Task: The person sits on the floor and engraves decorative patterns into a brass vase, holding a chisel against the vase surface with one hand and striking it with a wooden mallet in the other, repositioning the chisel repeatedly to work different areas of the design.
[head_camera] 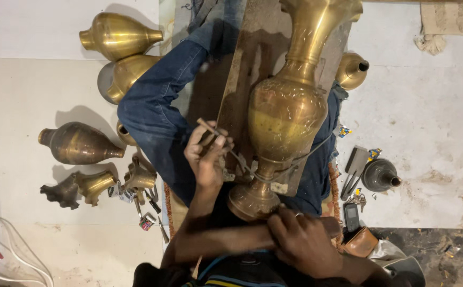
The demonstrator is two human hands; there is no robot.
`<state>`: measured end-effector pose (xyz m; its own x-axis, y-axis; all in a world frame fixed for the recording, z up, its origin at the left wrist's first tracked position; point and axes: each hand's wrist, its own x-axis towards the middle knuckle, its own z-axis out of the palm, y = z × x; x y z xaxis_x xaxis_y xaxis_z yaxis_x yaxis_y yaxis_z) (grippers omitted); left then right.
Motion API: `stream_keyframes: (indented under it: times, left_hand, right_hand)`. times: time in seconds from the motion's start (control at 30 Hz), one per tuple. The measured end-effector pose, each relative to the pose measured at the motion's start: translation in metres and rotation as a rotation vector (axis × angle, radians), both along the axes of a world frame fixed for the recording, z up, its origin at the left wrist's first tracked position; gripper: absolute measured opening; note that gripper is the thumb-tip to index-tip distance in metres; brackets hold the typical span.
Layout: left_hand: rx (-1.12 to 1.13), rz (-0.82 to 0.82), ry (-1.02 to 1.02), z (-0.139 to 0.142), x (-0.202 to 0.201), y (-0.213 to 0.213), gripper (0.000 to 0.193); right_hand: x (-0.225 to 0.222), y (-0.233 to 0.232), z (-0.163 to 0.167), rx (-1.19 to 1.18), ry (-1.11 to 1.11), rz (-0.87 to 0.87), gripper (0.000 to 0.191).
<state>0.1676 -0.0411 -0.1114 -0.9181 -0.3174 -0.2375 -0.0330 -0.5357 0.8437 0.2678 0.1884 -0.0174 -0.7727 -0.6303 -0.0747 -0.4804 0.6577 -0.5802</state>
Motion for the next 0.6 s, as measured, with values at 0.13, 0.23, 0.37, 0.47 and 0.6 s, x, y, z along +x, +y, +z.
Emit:
stream_keyframes:
  times: [0.13,0.23,0.37,0.47,0.6]
  left_hand:
    - [0.094,-0.087,0.132,0.031,-0.013,0.01,0.039]
    - [0.132,-0.16,0.181,0.057,-0.025,0.02,0.037]
    - [0.07,-0.262,0.395,0.08,-0.043,0.04,0.031]
    - [-0.087,-0.327,0.388,0.092,-0.053,0.052,0.028]
    - [-0.262,-0.289,0.438,0.1,-0.06,0.066,0.024]
  right_hand:
    - [0.016,0.009,-0.024,0.017,-0.144,-0.189,0.043]
    - [0.024,0.019,-0.047,-0.121,-0.069,-0.274,0.05]
    - [0.028,0.031,-0.076,-0.38,-0.057,-0.325,0.06]
    - [0.023,0.035,-0.093,-0.421,0.06,-0.267,0.07]
    - [0.011,0.036,-0.109,-0.673,0.147,-0.121,0.077]
